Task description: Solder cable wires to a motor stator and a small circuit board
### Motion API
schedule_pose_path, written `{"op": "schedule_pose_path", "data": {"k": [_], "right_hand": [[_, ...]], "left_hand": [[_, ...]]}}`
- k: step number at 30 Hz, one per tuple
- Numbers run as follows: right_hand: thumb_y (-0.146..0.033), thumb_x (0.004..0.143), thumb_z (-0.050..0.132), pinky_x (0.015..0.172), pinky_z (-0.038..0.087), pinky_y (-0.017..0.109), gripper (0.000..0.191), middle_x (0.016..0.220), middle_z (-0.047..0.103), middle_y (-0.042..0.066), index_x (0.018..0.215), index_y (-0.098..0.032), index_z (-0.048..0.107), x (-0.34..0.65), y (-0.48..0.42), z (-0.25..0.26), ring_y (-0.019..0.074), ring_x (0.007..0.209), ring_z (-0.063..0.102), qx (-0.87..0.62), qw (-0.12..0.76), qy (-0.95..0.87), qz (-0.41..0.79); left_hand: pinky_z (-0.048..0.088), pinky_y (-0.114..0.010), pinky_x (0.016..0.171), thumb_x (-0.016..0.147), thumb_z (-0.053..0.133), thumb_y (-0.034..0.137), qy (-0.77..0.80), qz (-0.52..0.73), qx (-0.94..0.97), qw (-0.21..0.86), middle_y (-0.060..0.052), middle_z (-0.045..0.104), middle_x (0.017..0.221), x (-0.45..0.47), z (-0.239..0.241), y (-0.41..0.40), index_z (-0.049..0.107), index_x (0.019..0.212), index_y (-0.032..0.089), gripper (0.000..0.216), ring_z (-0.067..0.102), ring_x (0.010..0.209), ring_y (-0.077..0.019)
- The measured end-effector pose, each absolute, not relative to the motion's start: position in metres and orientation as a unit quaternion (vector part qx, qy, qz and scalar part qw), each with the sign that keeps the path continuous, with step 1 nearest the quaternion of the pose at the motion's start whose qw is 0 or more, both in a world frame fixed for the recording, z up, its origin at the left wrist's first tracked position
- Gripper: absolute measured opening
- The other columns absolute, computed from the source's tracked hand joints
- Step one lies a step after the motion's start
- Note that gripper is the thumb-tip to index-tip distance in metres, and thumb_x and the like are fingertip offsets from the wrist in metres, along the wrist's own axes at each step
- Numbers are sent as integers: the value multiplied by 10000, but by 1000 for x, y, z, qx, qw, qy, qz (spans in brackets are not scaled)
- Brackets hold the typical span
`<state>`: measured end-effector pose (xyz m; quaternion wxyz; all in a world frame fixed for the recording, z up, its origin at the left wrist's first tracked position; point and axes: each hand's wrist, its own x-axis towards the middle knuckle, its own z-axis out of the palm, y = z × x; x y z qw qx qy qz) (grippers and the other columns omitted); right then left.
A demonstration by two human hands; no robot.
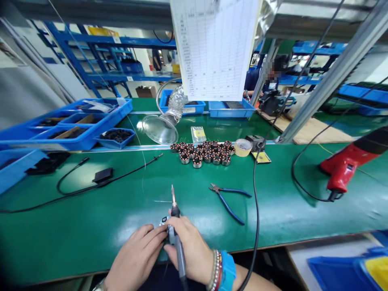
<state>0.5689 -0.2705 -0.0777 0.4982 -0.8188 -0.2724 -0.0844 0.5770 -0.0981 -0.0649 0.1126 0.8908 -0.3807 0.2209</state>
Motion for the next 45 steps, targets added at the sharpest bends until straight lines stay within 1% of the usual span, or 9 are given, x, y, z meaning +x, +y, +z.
{"op": "schedule_pose_path", "data": {"k": [3, 7, 13, 18, 22, 27, 35, 40, 45], "right_hand": [[-75, 607, 599, 906, 399, 339, 630, 1140, 495, 66, 1179, -220, 376, 562, -263, -76, 199, 1011, 477, -822, 504, -262, -42], [-20, 570, 505, 919, 373, 371, 679, 1141, 482, 62, 1205, -223, 375, 558, -257, -72, 214, 1020, 446, -844, 469, -259, -8], [42, 681, 366, 871, 425, 344, 553, 1082, 501, 72, 1169, -211, 414, 559, -261, -56, 182, 964, 473, -873, 404, -270, -42], [9, 786, 373, 871, 457, 352, 409, 1145, 501, 116, 1141, -178, 453, 574, -262, -49, 205, 1022, 500, -887, 301, -332, -107], [-20, 812, 358, 904, 457, 341, 398, 1191, 506, 116, 1165, -184, 445, 584, -267, -65, 193, 1085, 508, -873, 295, -361, -146], [-48, 810, 339, 902, 469, 365, 442, 1269, 464, 128, 1216, -214, 396, 590, -282, -101, 200, 1144, 488, -852, 311, -358, -222], [-94, 847, 389, 765, 509, 253, 329, 1060, 574, 121, 1162, -175, 440, 585, -290, -77, 167, 977, 582, -831, 278, -398, -272], [-74, 848, 367, 630, 460, 287, 283, 763, 605, 56, 1083, -163, 496, 582, -292, -52, 159, 678, 561, -820, 208, -447, -291], [-83, 865, 320, 598, 401, 291, 277, 665, 569, 43, 1030, -142, 534, 587, -294, -42, 152, 600, 512, -823, 144, -451, -314]], "left_hand": [[459, -322, 633, 844, 337, 95, -377, 223, 891, 119, -53, 655, 914, 577, -63, -100, 600, 926, 159, 283, 518, 778, -203], [446, -317, 605, 831, 334, 83, -376, 227, 889, 132, -51, 648, 855, 576, -63, -100, 591, 848, 165, 271, 511, 745, -200], [420, -343, 649, 799, 397, 51, -359, 192, 902, 141, -31, 636, 907, 573, -66, -99, 583, 850, 170, 226, 479, 799, -216], [394, -353, 652, 784, 463, 69, -338, 154, 915, 161, -34, 610, 828, 574, -66, -101, 570, 783, 159, 140, 458, 779, -212], [373, -340, 636, 791, 540, 156, -322, 147, 918, 178, -21, 603, 784, 578, -68, -103, 559, 726, 160, 68, 458, 777, -201], [366, -319, 648, 815, 559, 236, -326, 156, 914, 183, 0, 615, 787, 582, -72, -101, 563, 740, 164, 104, 459, 784, -173], [351, -302, 651, 836, 540, 253, -318, 146, 923, 161, -3, 617, 810, 584, -74, -99, 583, 766, 172, 115, 462, 804, -159], [361, -306, 669, 808, 576, 280, -321, 138, 918, 186, 16, 627, 838, 583, -74, -98, 588, 768, 179, 110, 460, 815, -157], [374, -307, 688, 809, 572, 288, -320, 122, 919, 197, -7, 634, 860, 584, -73, -95, 595, 845, 187, 110, 475, 824, -163]]}}
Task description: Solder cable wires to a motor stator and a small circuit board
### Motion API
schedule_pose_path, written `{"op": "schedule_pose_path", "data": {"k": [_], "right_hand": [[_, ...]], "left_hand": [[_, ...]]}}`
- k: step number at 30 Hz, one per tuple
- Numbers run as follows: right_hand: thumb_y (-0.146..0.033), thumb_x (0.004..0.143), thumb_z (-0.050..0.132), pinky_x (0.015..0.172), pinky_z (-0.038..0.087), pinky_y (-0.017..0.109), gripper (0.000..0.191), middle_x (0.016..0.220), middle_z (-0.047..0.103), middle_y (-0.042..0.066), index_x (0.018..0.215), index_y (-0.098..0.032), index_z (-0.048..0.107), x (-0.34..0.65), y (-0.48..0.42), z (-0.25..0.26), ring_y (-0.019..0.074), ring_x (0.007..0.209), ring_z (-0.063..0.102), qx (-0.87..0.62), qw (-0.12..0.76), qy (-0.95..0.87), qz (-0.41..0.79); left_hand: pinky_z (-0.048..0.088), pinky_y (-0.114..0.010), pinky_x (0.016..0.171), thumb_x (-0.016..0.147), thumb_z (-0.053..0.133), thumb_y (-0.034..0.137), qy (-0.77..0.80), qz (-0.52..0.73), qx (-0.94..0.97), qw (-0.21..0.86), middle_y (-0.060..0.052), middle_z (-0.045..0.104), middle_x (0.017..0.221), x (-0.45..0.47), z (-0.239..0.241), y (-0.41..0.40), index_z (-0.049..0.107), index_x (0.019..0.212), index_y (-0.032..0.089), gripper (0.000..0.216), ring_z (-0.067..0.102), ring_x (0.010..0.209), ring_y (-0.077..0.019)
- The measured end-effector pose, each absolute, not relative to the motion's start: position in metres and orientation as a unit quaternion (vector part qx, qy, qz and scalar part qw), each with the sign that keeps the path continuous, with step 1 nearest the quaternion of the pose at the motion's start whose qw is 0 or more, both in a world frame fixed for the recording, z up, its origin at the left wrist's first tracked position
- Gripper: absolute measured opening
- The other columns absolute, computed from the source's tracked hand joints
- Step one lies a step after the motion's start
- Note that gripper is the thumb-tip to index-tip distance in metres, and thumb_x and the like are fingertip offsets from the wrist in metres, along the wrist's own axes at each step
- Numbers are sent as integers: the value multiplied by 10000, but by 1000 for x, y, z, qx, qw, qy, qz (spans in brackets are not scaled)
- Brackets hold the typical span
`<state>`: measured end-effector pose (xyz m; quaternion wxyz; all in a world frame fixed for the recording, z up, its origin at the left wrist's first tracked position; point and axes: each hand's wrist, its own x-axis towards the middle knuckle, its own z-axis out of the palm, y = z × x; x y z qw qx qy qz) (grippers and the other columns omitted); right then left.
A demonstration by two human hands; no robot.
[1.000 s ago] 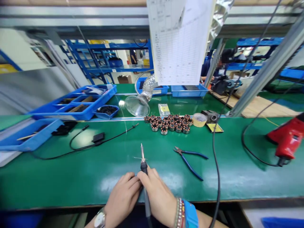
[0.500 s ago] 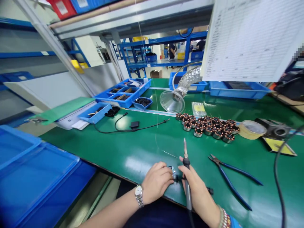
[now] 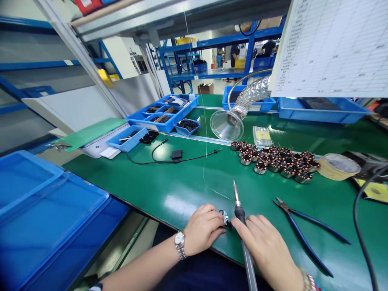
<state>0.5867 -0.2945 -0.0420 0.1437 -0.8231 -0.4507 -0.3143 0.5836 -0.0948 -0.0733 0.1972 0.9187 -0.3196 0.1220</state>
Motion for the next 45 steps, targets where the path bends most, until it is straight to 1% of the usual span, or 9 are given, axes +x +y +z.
{"op": "schedule_pose_path", "data": {"k": [7, 12, 15, 22, 27, 29, 35, 39, 45], "right_hand": [[-79, 899, 256, 638, 364, 309, 304, 641, 543, 42, 989, -116, 544, 592, -299, -51, 141, 594, 460, -850, 84, -444, -273], [-92, 906, 300, 658, 341, 322, 253, 635, 533, 42, 969, -107, 545, 595, -301, -67, 154, 625, 438, -871, 98, -416, -244], [-97, 887, 373, 680, 344, 334, 189, 679, 563, 51, 974, -116, 539, 595, -301, -72, 172, 681, 454, -875, 126, -397, -245], [-105, 860, 437, 699, 408, 342, 206, 779, 580, 58, 1050, -136, 509, 596, -303, -87, 167, 711, 503, -864, 214, -381, -249], [-135, 868, 425, 778, 461, 319, 324, 1052, 552, 115, 1191, -161, 432, 599, -311, -107, 188, 954, 520, -855, 259, -385, -235], [-154, 873, 418, 764, 469, 303, 305, 1028, 559, 105, 1175, -178, 448, 599, -314, -107, 185, 945, 529, -848, 270, -389, -238], [-162, 867, 410, 612, 445, 261, 211, 701, 561, 27, 1043, -176, 526, 593, -315, -90, 143, 661, 536, -838, 278, -389, -264], [-169, 867, 428, 593, 419, 259, 181, 715, 575, 28, 1015, -162, 532, 590, -315, -91, 142, 659, 531, -848, 274, -372, -261], [-157, 848, 474, 628, 413, 271, 205, 761, 584, 29, 1046, -162, 526, 592, -319, -108, 145, 699, 532, -850, 241, -385, -267]], "left_hand": [[403, -324, 754, 827, 523, 203, -295, 107, 912, 266, -36, 626, 785, 583, -73, -95, 569, 864, 177, 65, 494, 835, -189], [395, -339, 869, 819, 521, 159, -296, 97, 885, 345, -63, 591, 1036, 587, -71, -92, 534, 920, 171, 102, 490, 967, -185], [365, -377, 926, 750, 635, 220, -280, 79, 900, 324, -80, 535, 1155, 590, -67, -92, 508, 995, 172, 280, 453, 1059, -221], [410, -326, 844, 750, 616, 179, -334, 28, 905, 263, -47, 596, 977, 602, -55, -95, 502, 960, 168, 239, 503, 918, -197], [428, -299, 825, 691, 611, 169, -373, -29, 896, 238, -48, 594, 936, 615, -48, -93, 489, 957, 176, 293, 519, 872, -186], [437, -287, 814, 677, 621, 185, -390, -45, 889, 235, -50, 594, 923, 619, -48, -94, 481, 956, 173, 312, 525, 858, -185], [401, -268, 907, 714, 586, 139, -480, -46, 836, 262, -62, 592, 974, 623, -56, -99, 467, 962, 167, 277, 527, 930, -163], [393, -295, 893, 813, 543, 254, -477, 16, 843, 249, -63, 562, 1105, 617, -60, -98, 503, 975, 186, 180, 495, 1022, -166], [370, -308, 766, 873, 480, 311, -453, 192, 861, 127, 39, 633, 986, 599, -68, -98, 561, 900, 198, 142, 492, 928, -154]]}}
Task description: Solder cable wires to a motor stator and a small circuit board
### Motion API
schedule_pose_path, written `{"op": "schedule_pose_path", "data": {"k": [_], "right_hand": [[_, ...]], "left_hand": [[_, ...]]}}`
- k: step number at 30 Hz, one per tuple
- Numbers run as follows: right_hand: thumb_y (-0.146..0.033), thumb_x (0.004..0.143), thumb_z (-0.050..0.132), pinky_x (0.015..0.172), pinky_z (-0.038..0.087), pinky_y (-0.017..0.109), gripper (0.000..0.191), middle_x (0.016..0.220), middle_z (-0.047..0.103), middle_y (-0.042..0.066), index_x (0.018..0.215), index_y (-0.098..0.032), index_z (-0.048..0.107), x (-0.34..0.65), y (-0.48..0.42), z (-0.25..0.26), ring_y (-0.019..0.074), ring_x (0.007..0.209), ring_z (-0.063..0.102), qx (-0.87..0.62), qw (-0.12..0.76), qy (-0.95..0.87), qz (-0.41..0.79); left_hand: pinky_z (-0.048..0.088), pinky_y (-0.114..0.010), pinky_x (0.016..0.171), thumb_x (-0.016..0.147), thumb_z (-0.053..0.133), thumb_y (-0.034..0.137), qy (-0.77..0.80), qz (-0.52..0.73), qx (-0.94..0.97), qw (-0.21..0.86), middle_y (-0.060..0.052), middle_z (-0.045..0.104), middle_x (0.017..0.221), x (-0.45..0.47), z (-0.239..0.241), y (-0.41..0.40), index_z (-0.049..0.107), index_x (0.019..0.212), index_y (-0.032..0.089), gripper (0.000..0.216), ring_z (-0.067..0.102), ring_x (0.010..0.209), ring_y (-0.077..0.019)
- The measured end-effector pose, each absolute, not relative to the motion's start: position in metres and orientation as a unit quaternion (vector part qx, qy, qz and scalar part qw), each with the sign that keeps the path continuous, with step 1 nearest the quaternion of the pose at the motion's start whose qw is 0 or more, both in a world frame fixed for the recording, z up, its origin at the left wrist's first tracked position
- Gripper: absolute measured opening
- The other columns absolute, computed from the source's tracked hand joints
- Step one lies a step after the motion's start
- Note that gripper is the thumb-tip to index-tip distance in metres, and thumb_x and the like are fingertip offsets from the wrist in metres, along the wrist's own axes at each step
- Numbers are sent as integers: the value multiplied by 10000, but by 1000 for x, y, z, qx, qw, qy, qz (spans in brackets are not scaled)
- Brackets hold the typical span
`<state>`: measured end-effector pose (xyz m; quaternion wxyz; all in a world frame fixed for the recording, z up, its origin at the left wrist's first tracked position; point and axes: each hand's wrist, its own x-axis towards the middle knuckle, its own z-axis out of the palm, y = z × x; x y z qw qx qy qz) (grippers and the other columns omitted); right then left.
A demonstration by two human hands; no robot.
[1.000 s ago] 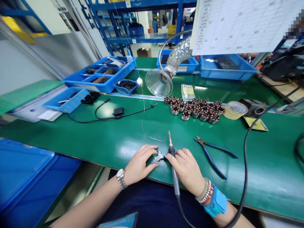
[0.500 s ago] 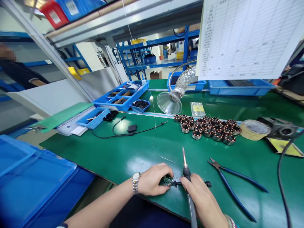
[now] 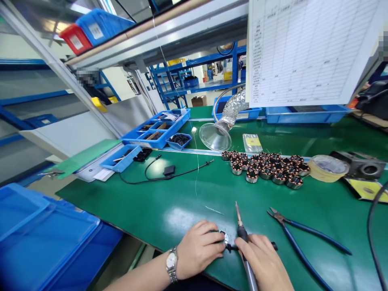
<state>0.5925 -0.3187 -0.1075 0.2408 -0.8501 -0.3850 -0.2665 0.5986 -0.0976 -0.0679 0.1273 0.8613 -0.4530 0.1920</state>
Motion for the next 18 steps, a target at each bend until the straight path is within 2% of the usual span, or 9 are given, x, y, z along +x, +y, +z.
{"op": "schedule_pose_path", "data": {"k": [4, 7, 10, 12, 16, 18], "right_hand": [[-241, 804, 560, 697, 431, 287, 237, 851, 598, 54, 1027, -159, 551, 596, -323, -97, 168, 787, 555, -829, 253, -368, -337], [-283, 783, 592, 764, 429, 303, 255, 908, 604, 62, 1010, -171, 560, 599, -328, -77, 187, 845, 563, -815, 282, -337, -377], [-297, 815, 553, 755, 435, 299, 204, 919, 607, 52, 991, -193, 565, 601, -333, -58, 184, 824, 574, -826, 298, -266, -399], [-306, 828, 536, 740, 446, 290, 194, 933, 615, 49, 985, -197, 563, 603, -336, -52, 179, 811, 582, -829, 304, -219, -417], [-251, 816, 558, 812, 452, 289, 191, 956, 643, 50, 993, -182, 544, 605, -340, -55, 186, 890, 593, -818, 330, -195, -428], [-216, 805, 569, 856, 446, 295, 204, 948, 650, 52, 1001, -174, 531, 606, -340, -60, 184, 909, 596, -810, 346, -201, -428]], "left_hand": [[365, -323, 822, 865, 478, 358, -437, 191, 875, 87, 34, 596, 1096, 592, -68, -98, 568, 942, 203, 195, 464, 996, -163], [380, -306, 833, 859, 473, 390, -435, 180, 875, 110, 29, 578, 1133, 594, -58, -97, 566, 976, 212, 232, 468, 994, -159], [402, -308, 839, 859, 481, 326, -383, 180, 896, 137, 3, 571, 1156, 609, -43, -92, 544, 1062, 212, 241, 495, 968, -163], [422, -325, 818, 832, 522, 254, -323, 155, 926, 117, -14, 581, 1144, 626, -37, -87, 551, 1068, 205, 242, 521, 931, -177], [449, -352, 756, 795, 561, 171, -280, 107, 951, 72, -32, 649, 980, 661, -34, -75, 631, 818, 177, 73, 551, 835, -201], [453, -330, 738, 807, 548, 167, -292, 102, 948, 74, -33, 665, 884, 670, -33, -73, 624, 727, 168, 110, 557, 817, -192]]}}
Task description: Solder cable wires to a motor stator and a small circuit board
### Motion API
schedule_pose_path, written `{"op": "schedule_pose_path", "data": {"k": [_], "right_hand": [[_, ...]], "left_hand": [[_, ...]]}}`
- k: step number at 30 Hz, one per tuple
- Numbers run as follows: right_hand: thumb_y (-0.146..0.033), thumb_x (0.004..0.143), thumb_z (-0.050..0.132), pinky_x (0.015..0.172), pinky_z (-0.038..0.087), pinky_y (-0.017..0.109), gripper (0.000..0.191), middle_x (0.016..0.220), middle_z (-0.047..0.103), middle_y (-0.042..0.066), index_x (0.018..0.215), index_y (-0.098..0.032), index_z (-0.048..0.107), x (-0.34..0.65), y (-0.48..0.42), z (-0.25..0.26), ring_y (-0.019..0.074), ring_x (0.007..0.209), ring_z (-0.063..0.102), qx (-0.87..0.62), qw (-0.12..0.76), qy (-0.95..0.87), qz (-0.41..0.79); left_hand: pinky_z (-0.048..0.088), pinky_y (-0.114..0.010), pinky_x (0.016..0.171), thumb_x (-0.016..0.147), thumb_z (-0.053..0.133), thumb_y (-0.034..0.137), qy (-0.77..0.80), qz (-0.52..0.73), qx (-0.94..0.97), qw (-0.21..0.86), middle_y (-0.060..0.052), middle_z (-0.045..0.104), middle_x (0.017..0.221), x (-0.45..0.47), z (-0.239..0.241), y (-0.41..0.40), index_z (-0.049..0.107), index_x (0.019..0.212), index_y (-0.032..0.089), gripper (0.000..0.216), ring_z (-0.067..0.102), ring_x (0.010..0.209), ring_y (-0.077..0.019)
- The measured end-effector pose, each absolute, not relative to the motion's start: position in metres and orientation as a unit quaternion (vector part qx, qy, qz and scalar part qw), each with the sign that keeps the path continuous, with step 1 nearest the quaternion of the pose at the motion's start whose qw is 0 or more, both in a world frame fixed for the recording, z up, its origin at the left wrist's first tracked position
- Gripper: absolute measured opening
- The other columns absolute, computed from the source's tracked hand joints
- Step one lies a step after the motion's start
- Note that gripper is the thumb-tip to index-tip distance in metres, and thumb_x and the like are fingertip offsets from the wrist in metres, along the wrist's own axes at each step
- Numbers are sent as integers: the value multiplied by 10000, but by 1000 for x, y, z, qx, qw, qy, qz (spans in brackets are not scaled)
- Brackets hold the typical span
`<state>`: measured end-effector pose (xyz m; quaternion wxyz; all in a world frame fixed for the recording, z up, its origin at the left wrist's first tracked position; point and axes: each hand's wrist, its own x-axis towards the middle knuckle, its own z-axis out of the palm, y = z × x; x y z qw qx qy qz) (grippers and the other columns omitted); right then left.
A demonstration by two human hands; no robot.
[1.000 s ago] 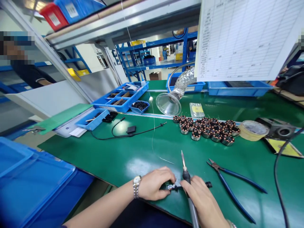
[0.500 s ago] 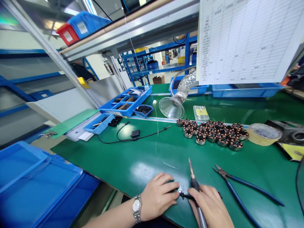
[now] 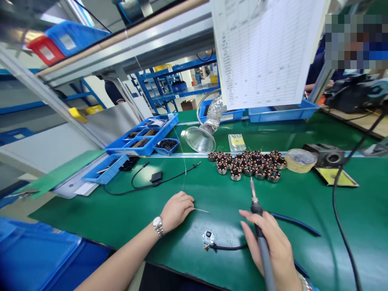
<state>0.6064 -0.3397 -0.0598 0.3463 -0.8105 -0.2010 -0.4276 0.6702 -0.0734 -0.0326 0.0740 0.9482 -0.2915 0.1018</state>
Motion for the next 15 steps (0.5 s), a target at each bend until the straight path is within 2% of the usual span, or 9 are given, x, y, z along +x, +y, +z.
{"op": "schedule_pose_path", "data": {"k": [2, 5, 7, 10, 15], "right_hand": [[-185, 800, 568, 873, 450, 299, 217, 956, 649, 58, 1012, -168, 520, 608, -337, -64, 178, 910, 600, -806, 357, -215, -421], [-154, 802, 555, 855, 477, 282, 251, 1001, 636, 70, 1047, -165, 501, 608, -332, -68, 168, 927, 605, -803, 369, -256, -392], [-146, 809, 545, 819, 498, 240, 269, 997, 637, 67, 1071, -163, 485, 607, -328, -70, 149, 899, 619, -804, 379, -274, -368], [-142, 829, 516, 709, 520, 175, 198, 881, 654, 26, 1022, -177, 492, 606, -326, -71, 112, 755, 642, -806, 401, -275, -337], [-127, 825, 509, 644, 519, 175, 130, 784, 639, 2, 936, -196, 509, 606, -338, -62, 108, 676, 630, -806, 400, -263, -349]], "left_hand": [[443, -306, 774, 819, 547, 194, -312, 91, 942, 79, -10, 668, 803, 671, -29, -79, 621, 730, 180, 117, 570, 786, -159], [407, -295, 824, 856, 510, 283, -383, 88, 915, 95, 40, 645, 657, 659, -22, -101, 631, 785, 224, 153, 570, 633, -105], [404, -275, 717, 881, 453, 333, -435, 119, 887, 94, 45, 606, 572, 649, -18, -121, 634, 798, 237, 221, 535, 538, -96], [321, -271, 536, 896, 396, 356, -471, 186, 859, 76, 25, 541, 501, 641, -15, -148, 636, 787, 225, 295, 479, 475, -107], [289, -273, 521, 908, 367, 380, -524, 211, 822, 74, 25, 522, 494, 662, -6, -150, 640, 816, 231, 324, 460, 475, -108]]}}
